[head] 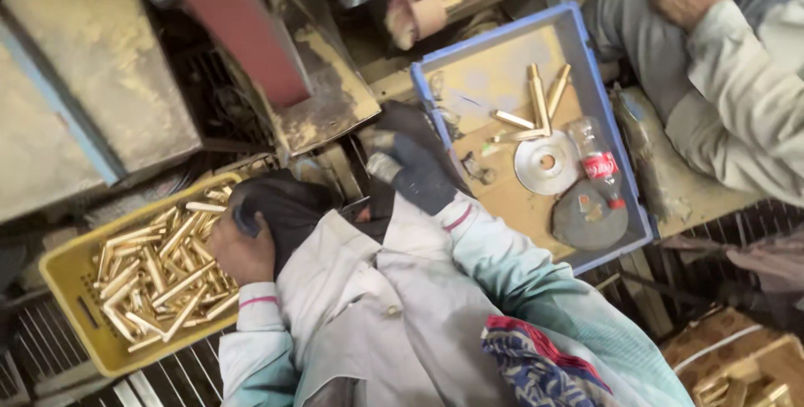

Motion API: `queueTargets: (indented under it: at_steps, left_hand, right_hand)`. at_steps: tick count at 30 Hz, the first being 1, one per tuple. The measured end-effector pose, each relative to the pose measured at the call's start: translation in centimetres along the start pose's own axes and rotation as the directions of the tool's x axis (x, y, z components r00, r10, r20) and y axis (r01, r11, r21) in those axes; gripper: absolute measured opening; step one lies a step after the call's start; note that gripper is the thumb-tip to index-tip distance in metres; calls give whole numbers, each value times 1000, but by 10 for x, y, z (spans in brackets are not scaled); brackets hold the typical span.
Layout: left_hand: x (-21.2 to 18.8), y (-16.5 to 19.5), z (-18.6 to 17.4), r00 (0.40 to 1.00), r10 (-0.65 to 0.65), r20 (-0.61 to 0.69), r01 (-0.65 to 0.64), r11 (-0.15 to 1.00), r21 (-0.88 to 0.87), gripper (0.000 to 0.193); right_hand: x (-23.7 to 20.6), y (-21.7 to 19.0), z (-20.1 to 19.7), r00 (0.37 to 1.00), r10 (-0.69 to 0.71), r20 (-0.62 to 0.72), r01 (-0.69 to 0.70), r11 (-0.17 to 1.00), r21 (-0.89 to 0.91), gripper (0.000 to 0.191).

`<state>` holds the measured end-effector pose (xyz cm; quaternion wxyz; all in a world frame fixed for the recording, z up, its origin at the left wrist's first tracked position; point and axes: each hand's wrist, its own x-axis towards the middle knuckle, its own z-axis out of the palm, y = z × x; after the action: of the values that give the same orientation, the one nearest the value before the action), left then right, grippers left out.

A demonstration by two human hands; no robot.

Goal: The person sits on the floor and repeatedly picks up brass-colored metal parts from a yellow basket. They press the parts against a moving belt sander to smooth the edges, then place the finished parts into a blue bin.

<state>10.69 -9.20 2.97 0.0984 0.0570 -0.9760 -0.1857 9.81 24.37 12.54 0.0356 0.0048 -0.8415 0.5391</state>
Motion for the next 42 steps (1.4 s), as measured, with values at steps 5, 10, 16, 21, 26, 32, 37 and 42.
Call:
queueTargets:
  at_steps: [5, 10, 16, 21, 26, 32, 37, 42]
  left_hand:
    - [-5, 9, 2, 999, -1, -49, 1, 1000, 5, 48]
    - [-2, 17, 0, 998, -34, -46, 34, 999, -2, 45]
    - [3, 26, -2, 998, -42, -47, 42, 999, -14, 47]
    - [9, 39, -8, 999, -47, -27, 44, 996, -76, 44]
    - [11, 47, -8, 994, 64, -86, -61, 998, 34, 46]
    - [10, 50, -9, 977, -68, -201, 33, 985, -170, 42]
    - [-4, 59, -11, 923, -347, 168, 375, 703, -604, 42]
    - [-21, 94, -3, 846, -118, 521, 530, 296, -795, 41]
  right_hand:
    - [-4, 36, -63, 861, 465, -204, -410, 874, 262, 39]
    - [-15, 89, -103, 795, 404, -454, -451, 892, 3, 43]
    - [-19, 132, -156, 703, 124, -700, -600, 632, -491, 40]
    - [-12, 141, -176, 625, 322, -712, -734, 553, -394, 42]
    - [1, 144, -198, 614, 446, -651, -771, 517, -373, 50]
    - [-15, 151, -174, 590, 671, -449, -731, 680, 56, 63]
    - [60, 66, -265, 724, 311, -615, -403, 915, -12, 61]
    - [74, -20, -263, 840, 19, -543, -47, 998, -37, 59]
